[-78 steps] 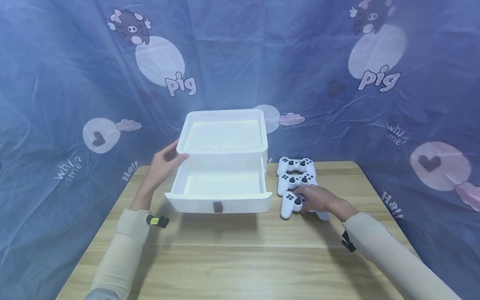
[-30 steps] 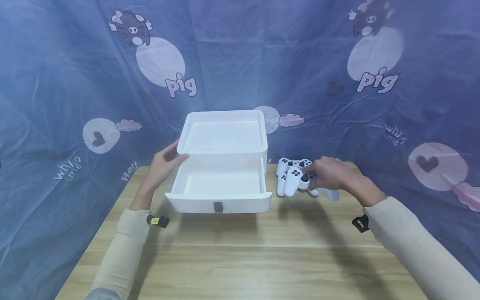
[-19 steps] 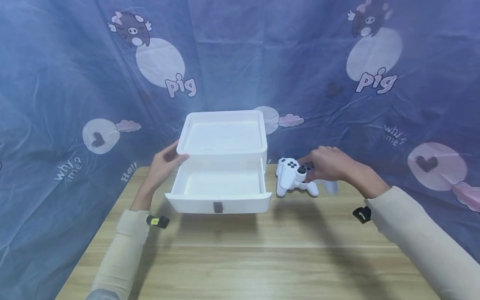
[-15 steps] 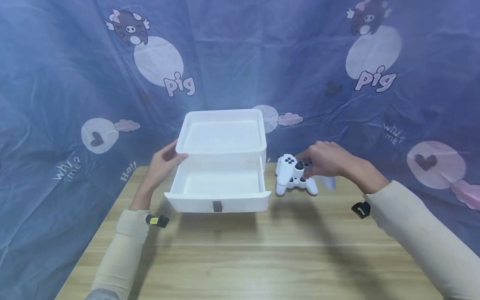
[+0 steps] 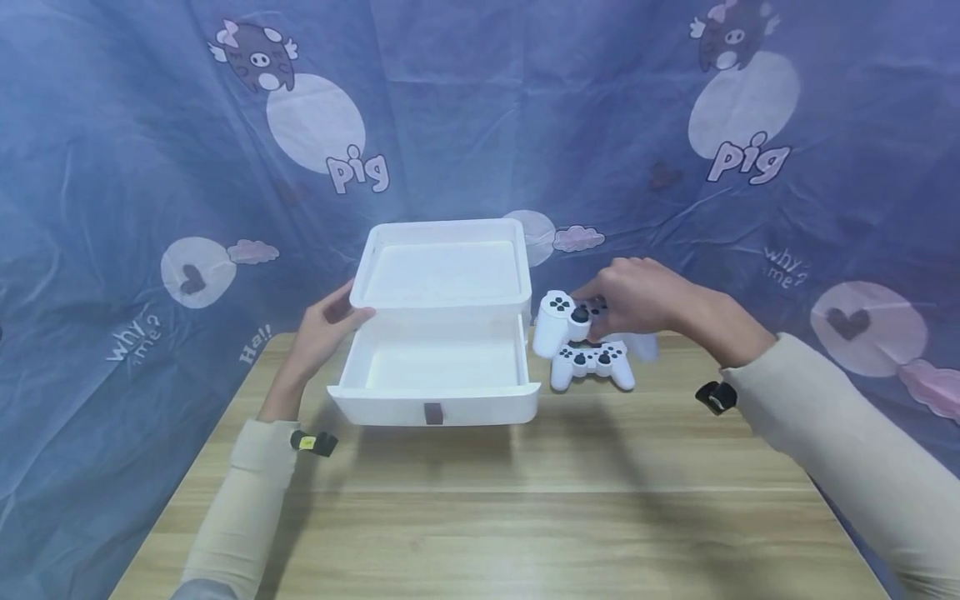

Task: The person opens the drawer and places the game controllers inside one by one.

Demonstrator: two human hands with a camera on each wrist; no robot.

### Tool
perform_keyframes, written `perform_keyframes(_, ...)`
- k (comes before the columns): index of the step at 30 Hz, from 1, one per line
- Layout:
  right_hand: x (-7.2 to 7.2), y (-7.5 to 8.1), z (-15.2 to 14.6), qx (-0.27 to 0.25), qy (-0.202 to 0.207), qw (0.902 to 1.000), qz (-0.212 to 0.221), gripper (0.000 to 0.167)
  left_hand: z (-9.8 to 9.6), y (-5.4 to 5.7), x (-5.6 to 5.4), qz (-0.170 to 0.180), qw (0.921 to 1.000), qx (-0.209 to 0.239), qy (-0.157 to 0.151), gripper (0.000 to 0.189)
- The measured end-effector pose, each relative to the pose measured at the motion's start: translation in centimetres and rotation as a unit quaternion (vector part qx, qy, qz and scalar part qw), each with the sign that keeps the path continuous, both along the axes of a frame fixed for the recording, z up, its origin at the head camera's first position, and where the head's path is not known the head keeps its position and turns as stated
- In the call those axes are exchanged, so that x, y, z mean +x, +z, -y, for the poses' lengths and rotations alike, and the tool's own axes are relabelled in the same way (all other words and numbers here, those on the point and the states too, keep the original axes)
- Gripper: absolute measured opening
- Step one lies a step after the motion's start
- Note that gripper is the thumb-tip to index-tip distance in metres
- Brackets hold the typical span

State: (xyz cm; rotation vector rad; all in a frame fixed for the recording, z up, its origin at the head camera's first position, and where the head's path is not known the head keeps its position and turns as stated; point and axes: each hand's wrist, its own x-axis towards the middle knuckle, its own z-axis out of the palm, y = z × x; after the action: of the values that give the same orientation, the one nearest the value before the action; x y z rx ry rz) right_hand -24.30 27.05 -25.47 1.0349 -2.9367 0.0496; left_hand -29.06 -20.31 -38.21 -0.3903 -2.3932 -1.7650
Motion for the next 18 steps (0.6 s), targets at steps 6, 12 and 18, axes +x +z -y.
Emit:
perform_keyframes(6, 0.0, 1.3, 1.7, 0.001, 0.015, 0.9999, -0.001, 0.062, 0.1, -0.1, -0.1, 0.001, 1.0000, 0.003, 0.001, 0.080)
perform_keyframes(12, 0.0, 2.2, 3.4, 0.011, 0.022, 0.9997, 0.000, 0.059, 0.0, 0.0, 0.0, 0.006, 1.0000, 0.003, 0.000, 0.081)
perform_keyframes(18, 0.1, 2.9, 5.2, 0.021, 0.025, 0.9995, 0.006, 0.057, 0.0, 0.1, 0.0, 0.007, 1.0000, 0.000, 0.000, 0.081)
